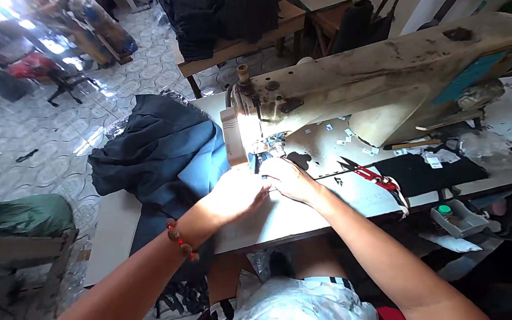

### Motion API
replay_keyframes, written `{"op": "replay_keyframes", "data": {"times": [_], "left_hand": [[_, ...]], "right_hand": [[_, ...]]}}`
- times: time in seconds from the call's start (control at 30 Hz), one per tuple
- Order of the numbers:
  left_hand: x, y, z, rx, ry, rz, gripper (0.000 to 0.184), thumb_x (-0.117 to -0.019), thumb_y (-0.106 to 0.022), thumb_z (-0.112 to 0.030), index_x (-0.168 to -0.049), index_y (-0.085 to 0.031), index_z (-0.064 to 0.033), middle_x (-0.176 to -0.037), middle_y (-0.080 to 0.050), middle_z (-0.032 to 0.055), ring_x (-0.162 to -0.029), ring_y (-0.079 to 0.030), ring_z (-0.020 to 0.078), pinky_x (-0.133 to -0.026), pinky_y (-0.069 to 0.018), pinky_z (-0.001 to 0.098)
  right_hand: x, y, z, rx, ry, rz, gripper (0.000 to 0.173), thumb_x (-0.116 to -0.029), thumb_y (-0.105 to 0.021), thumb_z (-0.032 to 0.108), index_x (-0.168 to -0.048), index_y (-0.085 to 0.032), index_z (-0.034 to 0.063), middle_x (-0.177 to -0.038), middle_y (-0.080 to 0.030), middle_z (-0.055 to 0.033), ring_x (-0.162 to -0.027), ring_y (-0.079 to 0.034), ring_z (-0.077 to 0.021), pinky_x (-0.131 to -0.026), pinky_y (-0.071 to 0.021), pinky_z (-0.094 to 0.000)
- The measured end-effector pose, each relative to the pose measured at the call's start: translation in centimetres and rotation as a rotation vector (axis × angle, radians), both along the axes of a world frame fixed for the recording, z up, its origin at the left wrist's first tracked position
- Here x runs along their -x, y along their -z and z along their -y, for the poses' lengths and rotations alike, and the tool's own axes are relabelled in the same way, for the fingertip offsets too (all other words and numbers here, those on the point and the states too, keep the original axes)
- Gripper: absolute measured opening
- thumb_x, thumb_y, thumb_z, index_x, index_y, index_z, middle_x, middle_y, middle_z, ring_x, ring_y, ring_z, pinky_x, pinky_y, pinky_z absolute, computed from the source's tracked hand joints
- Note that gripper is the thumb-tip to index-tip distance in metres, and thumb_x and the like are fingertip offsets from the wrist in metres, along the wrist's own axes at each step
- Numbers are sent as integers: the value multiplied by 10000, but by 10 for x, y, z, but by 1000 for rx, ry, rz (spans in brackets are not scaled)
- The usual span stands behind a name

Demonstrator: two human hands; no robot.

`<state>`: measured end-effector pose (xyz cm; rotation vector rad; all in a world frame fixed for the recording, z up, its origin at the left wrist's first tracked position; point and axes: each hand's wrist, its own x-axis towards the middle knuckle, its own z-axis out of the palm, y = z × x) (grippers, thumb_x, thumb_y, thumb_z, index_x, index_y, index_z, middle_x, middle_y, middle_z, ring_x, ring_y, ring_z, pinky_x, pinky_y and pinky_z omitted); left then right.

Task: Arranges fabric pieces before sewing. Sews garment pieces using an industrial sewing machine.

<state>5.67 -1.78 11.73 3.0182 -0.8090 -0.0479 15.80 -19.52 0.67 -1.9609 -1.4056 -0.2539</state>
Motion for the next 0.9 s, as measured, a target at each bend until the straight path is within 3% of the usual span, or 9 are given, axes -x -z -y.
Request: {"op": "replay_keyframes", "data": {"times": [0.13, 0.23, 0.3, 0.37, 0.5, 0.6, 0.67, 0.8, 0.9], "left_hand": [[4, -2, -27, 96, -225, 117, 214, -1056, -545, -302, -1103, -673, -137, -843, -679, 117, -771, -691, 321, -618, -531, 525], [6, 0, -32, 115, -330, 83, 412, -938, -698, -447, -1278, -670, -217, -992, -717, 106, -878, -696, 311, -726, -548, 540], [8, 9, -29, 71, -318, 174, 355, -895, -784, -327, -1205, -731, -165, -1020, -734, 125, -915, -708, 336, -770, -559, 544], [9, 13, -23, 39, -317, 252, 200, -908, -775, -230, -1072, -771, -115, -917, -706, 139, -848, -698, 344, -724, -556, 525], [15, 34, 1, 100, -205, 238, 138, -946, -698, -210, -883, -757, -102, -862, -663, 120, -868, -661, 335, -726, -536, 512], [21, 65, 15, 137, -150, 197, 205, -1008, -617, -229, -904, -752, -116, -976, -686, 94, -889, -654, 305, -719, -536, 460], [23, 79, 17, 164, -154, 190, 226, -1034, -574, -239, -953, -750, -122, -885, -677, 84, -805, -655, 284, -677, -511, 431], [22, 88, 10, 271, -90, 257, 241, -1024, -578, -255, -929, -734, -99, -743, -628, 76, -702, -636, 267, -621, -490, 408], [17, 82, 1, 286, -16, 258, 219, -980, -643, -306, -936, -751, -121, -809, -665, 59, -763, -650, 263, -638, -503, 408]], "right_hand": [[1, -1, 2, 48, 28, -88, 247, -963, -592, 73, -1166, -732, 56, -1143, -721, -116, -1135, -667, -256, -1049, -498, -411], [3, -8, 2, 99, 48, -189, 333, -968, -612, 119, -1293, -679, 101, -1235, -701, -99, -1212, -634, -247, -1096, -458, -416], [4, -10, 1, 132, 56, -195, 348, -973, -595, 104, -1313, -672, 107, -1251, -694, -100, -1233, -620, -259, -1110, -447, -429], [2, -8, 1, 129, 42, -138, 339, -981, -568, 89, -1299, -683, 112, -1239, -695, -96, -1230, -620, -260, -1106, -446, -430], [-3, 0, 4, 33, -53, -40, 248, -983, -587, 136, -1156, -763, 127, -1136, -699, -95, -1149, -640, -255, -1044, -481, -432], [-2, 3, 11, 15, -127, 58, 202, -952, -603, 129, -1007, -796, 118, -1131, -711, -76, -1143, -644, -235, -1015, -507, -425], [3, 5, 18, 11, -151, 130, 198, -949, -601, 133, -959, -797, 115, -1089, -731, -62, -1111, -662, -223, -967, -523, -408], [19, 5, 28, -22, -98, 200, 192, -968, -614, 141, -973, -801, 94, -1107, -758, -83, -1133, -691, -230, -994, -536, -377], [28, 3, 30, -10, -66, 176, 179, -970, -613, 120, -963, -789, 93, -1099, -726, -94, -1097, -671, -225, -964, -536, -364]]}}
